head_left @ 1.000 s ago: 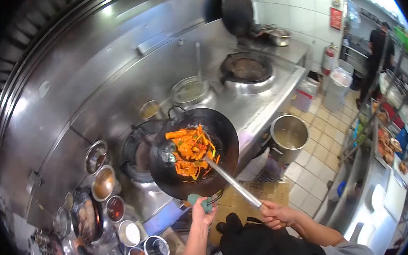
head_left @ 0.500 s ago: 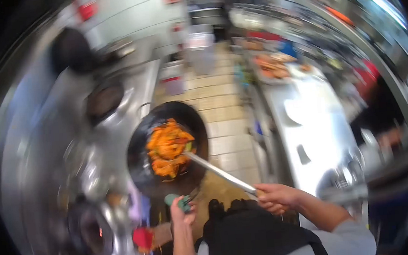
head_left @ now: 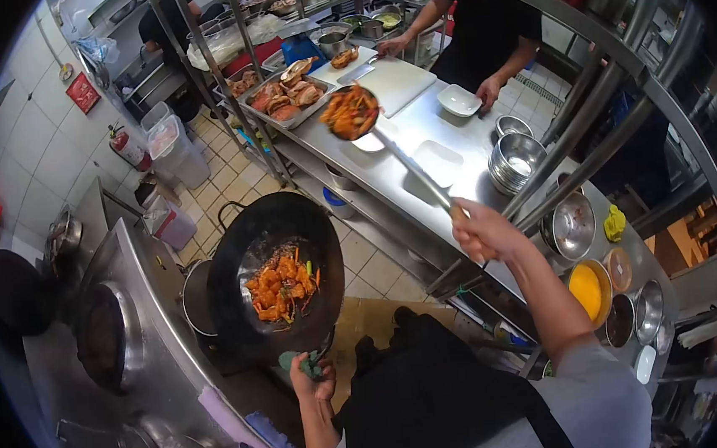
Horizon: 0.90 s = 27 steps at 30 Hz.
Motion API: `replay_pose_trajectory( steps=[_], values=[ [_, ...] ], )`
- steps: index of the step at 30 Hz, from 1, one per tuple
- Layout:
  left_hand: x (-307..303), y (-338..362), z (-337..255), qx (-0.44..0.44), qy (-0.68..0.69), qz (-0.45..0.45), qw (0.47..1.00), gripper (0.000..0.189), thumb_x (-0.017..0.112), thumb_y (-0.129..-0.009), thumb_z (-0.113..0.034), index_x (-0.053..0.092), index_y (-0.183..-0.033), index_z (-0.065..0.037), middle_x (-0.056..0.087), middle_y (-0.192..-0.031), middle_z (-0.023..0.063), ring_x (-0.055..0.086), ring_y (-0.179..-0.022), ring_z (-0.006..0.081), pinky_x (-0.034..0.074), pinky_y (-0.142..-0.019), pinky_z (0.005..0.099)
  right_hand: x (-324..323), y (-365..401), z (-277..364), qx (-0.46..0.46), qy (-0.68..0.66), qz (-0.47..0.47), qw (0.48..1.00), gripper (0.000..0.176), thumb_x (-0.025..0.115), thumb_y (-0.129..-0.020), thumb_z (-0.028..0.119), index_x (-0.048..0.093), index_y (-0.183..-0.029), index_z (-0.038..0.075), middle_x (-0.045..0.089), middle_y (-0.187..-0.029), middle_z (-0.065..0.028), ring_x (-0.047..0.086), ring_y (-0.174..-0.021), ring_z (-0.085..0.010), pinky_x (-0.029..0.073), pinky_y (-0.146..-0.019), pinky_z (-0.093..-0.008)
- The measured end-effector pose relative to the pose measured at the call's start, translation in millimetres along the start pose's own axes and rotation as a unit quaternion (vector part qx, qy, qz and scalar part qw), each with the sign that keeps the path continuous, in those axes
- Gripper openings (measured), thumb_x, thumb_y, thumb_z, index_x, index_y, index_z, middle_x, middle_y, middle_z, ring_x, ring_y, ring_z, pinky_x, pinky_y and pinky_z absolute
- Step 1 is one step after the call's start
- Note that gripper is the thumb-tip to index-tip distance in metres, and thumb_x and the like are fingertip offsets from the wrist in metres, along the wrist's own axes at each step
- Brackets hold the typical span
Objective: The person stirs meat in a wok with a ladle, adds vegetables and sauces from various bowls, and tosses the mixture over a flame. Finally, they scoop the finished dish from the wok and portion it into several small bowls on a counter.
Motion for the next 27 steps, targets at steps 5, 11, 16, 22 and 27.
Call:
replay_pose_trajectory(
  steps=[5, 11, 16, 22, 27],
  values=[
    [-1.8, -1.5, 6.6, -0.018, -0.030, -0.010, 0.999, 0.020, 0.055, -0.074, -0.020, 0.047, -0.087, -0.008, 0.050, -0.072, 0.0052, 0.050, -0.053, 0.0174, 0.038, -0.043, 0.0268, -42.9, -74.7, 19.5, -0.042, 0.196, -0.113, 0.973, 0.024, 0.050, -0.083, 0.008, 0.041, -0.105, 0.007, 0.043, -0.064, -0.0024, 0.041, -0.044, -0.0090, 0.036, -0.034, -0.0242],
    [-0.1, -2.7, 18.2, -0.025, -0.048, -0.026, 0.998, 0.021, 0.056, -0.074, -0.021, 0.046, -0.087, -0.008, 0.049, -0.073, 0.0052, 0.049, -0.054, 0.0171, 0.037, -0.045, 0.0261, -61.1, -99.0, 4.8, -0.046, 0.228, -0.173, 0.957, 0.023, 0.047, -0.082, 0.007, 0.043, -0.105, 0.006, 0.042, -0.062, -0.0030, 0.042, -0.042, -0.0104, 0.034, -0.032, -0.0247],
    [2.5, 0.1, 23.0, -0.022, -0.065, -0.033, 0.997, 0.022, 0.057, -0.074, -0.020, 0.046, -0.088, -0.008, 0.049, -0.074, 0.0052, 0.048, -0.055, 0.0167, 0.037, -0.045, 0.0253, -67.2, -84.0, 7.4, -0.062, 0.297, -0.183, 0.935, 0.030, 0.048, -0.083, 0.009, 0.043, -0.112, 0.007, 0.042, -0.063, -0.0036, 0.045, -0.042, -0.0123, 0.035, -0.033, -0.0272],
    [8.0, -9.5, 29.2, -0.032, -0.084, -0.023, 0.996, 0.025, 0.057, -0.074, -0.022, 0.048, -0.087, -0.003, 0.048, -0.072, 0.0068, 0.049, -0.058, 0.0143, 0.037, -0.046, 0.0236, -93.6, -85.4, 8.8, -0.037, 0.365, -0.210, 0.906, 0.055, 0.051, -0.082, 0.012, 0.036, -0.134, 0.012, 0.054, -0.073, -0.0099, 0.053, -0.050, -0.0191, 0.045, -0.044, -0.0326],
    [13.8, -19.5, 37.0, -0.058, -0.049, -0.025, 0.997, 0.019, 0.057, -0.075, -0.022, 0.049, -0.083, -0.007, 0.051, -0.070, 0.0041, 0.051, -0.055, 0.0171, 0.037, -0.044, 0.0261, -96.9, -84.9, 22.5, -0.129, 0.518, -0.233, 0.813, 0.061, 0.053, -0.080, 0.016, 0.031, -0.137, 0.007, 0.060, -0.092, -0.0193, 0.059, -0.077, -0.0309, 0.047, -0.072, -0.0370]
  ],
)
Point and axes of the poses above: each hand's wrist, its own y-axis away from the middle knuckle, its own x-axis out of the palm, z = x × y, the point moved 10 cm from there along -y, towards the middle knuckle
